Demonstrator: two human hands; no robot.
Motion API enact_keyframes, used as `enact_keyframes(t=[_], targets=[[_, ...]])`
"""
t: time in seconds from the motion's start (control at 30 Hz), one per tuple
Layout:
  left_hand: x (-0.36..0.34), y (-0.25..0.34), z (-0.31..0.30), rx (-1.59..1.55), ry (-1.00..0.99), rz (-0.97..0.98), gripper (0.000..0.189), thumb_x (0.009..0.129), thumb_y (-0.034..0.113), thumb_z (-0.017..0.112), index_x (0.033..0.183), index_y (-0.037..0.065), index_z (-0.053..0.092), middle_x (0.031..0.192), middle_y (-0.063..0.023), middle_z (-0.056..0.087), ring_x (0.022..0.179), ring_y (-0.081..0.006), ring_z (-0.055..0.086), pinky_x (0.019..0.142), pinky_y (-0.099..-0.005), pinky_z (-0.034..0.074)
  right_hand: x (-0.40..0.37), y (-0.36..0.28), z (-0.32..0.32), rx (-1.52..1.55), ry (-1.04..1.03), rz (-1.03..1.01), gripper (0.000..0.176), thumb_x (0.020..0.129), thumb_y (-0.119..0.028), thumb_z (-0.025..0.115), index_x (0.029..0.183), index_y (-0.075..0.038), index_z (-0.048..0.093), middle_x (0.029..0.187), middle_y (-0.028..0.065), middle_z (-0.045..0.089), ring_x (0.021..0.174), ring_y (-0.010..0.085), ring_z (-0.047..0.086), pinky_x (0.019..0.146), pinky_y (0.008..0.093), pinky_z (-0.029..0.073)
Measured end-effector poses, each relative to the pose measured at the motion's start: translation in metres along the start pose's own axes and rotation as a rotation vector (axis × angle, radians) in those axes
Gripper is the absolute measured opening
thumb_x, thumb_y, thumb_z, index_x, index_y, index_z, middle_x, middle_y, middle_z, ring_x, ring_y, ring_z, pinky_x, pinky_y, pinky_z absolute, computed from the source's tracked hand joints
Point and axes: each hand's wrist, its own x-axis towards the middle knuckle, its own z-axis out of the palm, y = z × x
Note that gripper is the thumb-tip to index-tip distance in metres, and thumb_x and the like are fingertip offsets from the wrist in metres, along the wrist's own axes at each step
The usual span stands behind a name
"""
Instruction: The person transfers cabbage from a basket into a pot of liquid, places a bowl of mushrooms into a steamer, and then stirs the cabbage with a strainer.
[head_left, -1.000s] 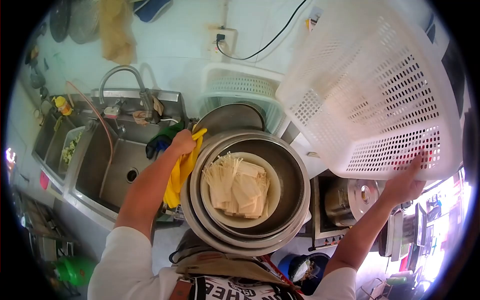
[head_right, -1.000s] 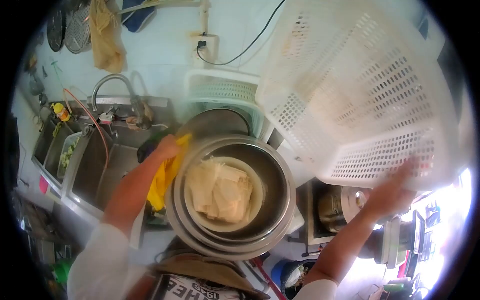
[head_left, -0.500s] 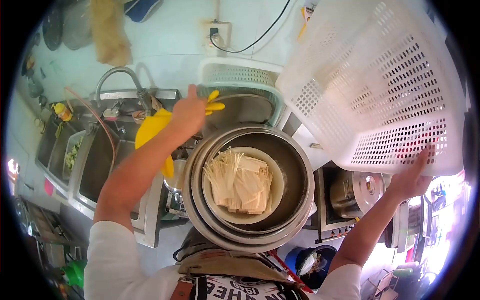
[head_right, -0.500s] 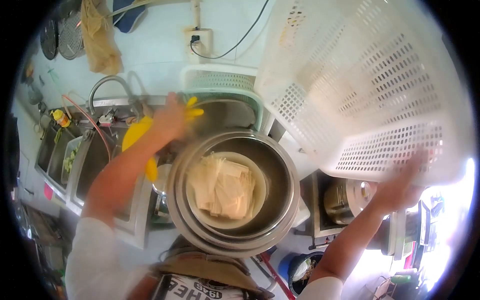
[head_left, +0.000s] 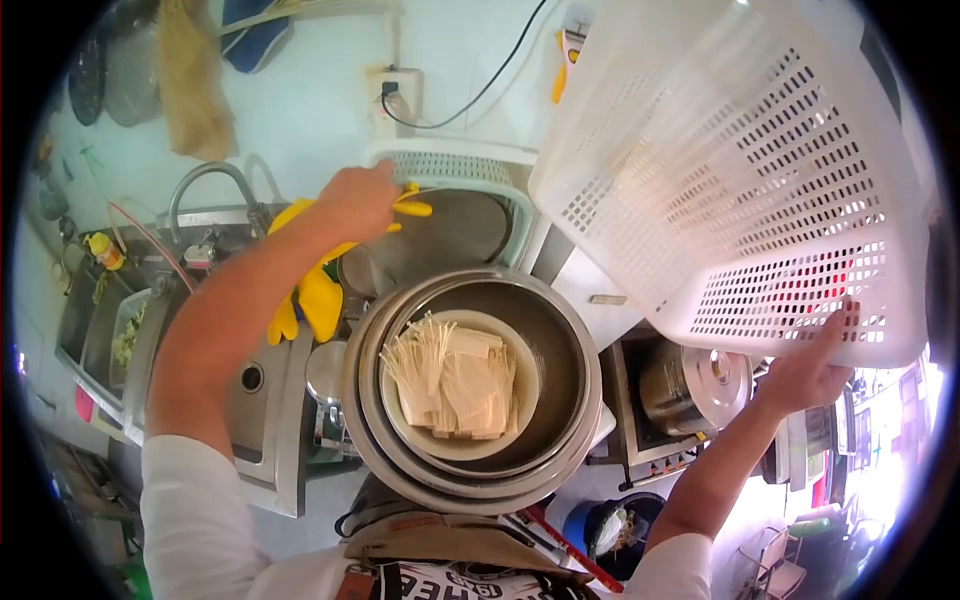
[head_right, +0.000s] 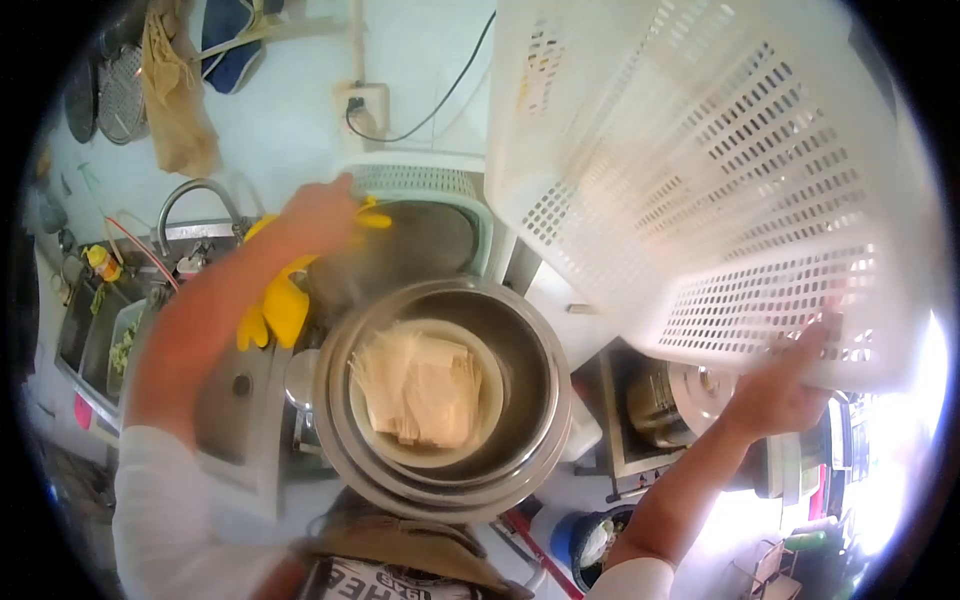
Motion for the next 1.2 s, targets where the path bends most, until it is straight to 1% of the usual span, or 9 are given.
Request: enact_keyframes(t=[0.2,0.3,0.63,0.7,0.77,0.83,0.9,0.97,1.2], targets=[[-0.023,0.019,-0.03,0.017,0.165,0.098,0.015,0.076,0.018,0.061,0.082,0.006,0.066,0.102,-0.0164,0.057,0.077,-0.0336,0.063,0.069,-0.0445,0.051,0.007,0.006,-0.018,-0.309,-0.044,-0.265,0.031,0.089,-0.014,0.062,0.114,0.005,0.061,0.11,0.01,0.065,0.087,0.0148,0.065,0.074,0.0242,0.055],[-0.026,0.016,-0.042,0.112,0.26,0.147,0.013,0.075,0.018,0.06,0.079,0.006,0.065,0.098,-0.0159,0.058,0.075,-0.0328,0.063,0.066,-0.0437,0.051,0.001,0.002,-0.013,-0.111,-0.005,-0.086,0.031,0.087,-0.016,0.064,0.112,0.004,0.063,0.108,0.0088,0.066,0.084,0.015,0.065,0.066,0.0236,0.056],[-0.088,-0.024,-0.106,0.105,0.586,0.163,0.019,0.072,0.02,0.065,0.083,0.005,0.064,0.102,-0.0101,0.056,0.067,-0.0334,0.061,0.06,-0.0429,0.048,-0.001,0.021,-0.014,0.049,0.064,-0.061,0.036,0.083,-0.018,0.071,0.11,0.004,0.063,0.104,0.009,0.067,0.08,0.0132,0.066,0.064,0.024,0.056],[-0.12,-0.021,-0.137,0.071,0.463,0.046,0.036,0.079,0.042,0.066,0.082,0.007,0.061,0.081,-0.0142,0.052,0.072,-0.0318,0.056,0.062,-0.0411,0.044,0.003,0.031,-0.018,-0.15,0.017,-0.209,0.035,0.083,-0.02,0.071,0.11,0.002,0.063,0.103,0.0079,0.067,0.079,0.0126,0.065,0.063,0.0238,0.056],[-0.148,-0.07,-0.133,-0.128,0.417,-0.133,0.024,0.075,0.01,0.064,0.097,0.002,0.064,0.121,-0.0135,0.054,0.087,-0.028,0.065,0.073,-0.0354,0.05,0.011,0.059,-0.028,-0.476,-0.056,-0.492,0.034,0.084,-0.022,0.07,0.11,0.0,0.064,0.1,0.0069,0.068,0.076,0.0123,0.065,0.062,0.0236,0.055],[-0.187,-0.142,-0.114,-0.198,0.674,-0.05,0.035,0.077,0.0,0.06,0.112,0.0,0.059,0.139,-0.017,0.041,0.112,-0.0242,0.056,0.091,-0.0319,0.045,0.012,0.069,-0.029,-0.683,-0.094,-0.717,0.031,0.085,-0.023,0.069,0.108,-0.002,0.065,0.095,0.0062,0.069,0.073,0.0121,0.064,0.06,0.0235,0.053],[-0.234,-0.164,-0.132,-0.157,0.666,-0.139,0.045,0.079,-0.002,0.058,0.123,0.001,0.051,0.143,-0.0152,0.037,0.122,-0.025,0.048,0.1,-0.0327,0.04,-0.018,0.073,0.002,0.029,-0.073,-0.221,0.029,0.086,-0.014,0.068,0.11,0.001,0.063,0.097,0.0097,0.068,0.071,0.0115,0.062,0.055,0.0248,0.049],[-0.277,-0.168,-0.149,-0.118,0.617,-0.259,0.052,0.082,-0.002,0.057,0.132,0.002,0.044,0.143,-0.0127,0.038,0.125,-0.0244,0.046,0.103,-0.033,0.038,-0.05,0.033,0.031,0.307,-0.122,0.042,0.026,0.088,-0.005,0.062,0.113,0.004,0.061,0.101,0.0142,0.068,0.08,0.0167,0.066,0.065,0.0239,0.055],[-0.385,-0.164,-0.151,0.118,0.608,-0.593,0.049,0.086,0.0,0.055,0.133,0.002,0.044,0.147,-0.0135,0.032,0.127,-0.0279,0.045,0.103,-0.0333,0.039,-0.125,0.056,0.091,0.581,-0.329,0.019,0.027,0.09,-0.001,0.058,0.115,0.008,0.056,0.112,0.0157,0.061,0.093,0.0195,0.061,0.076,0.0299,0.052]])
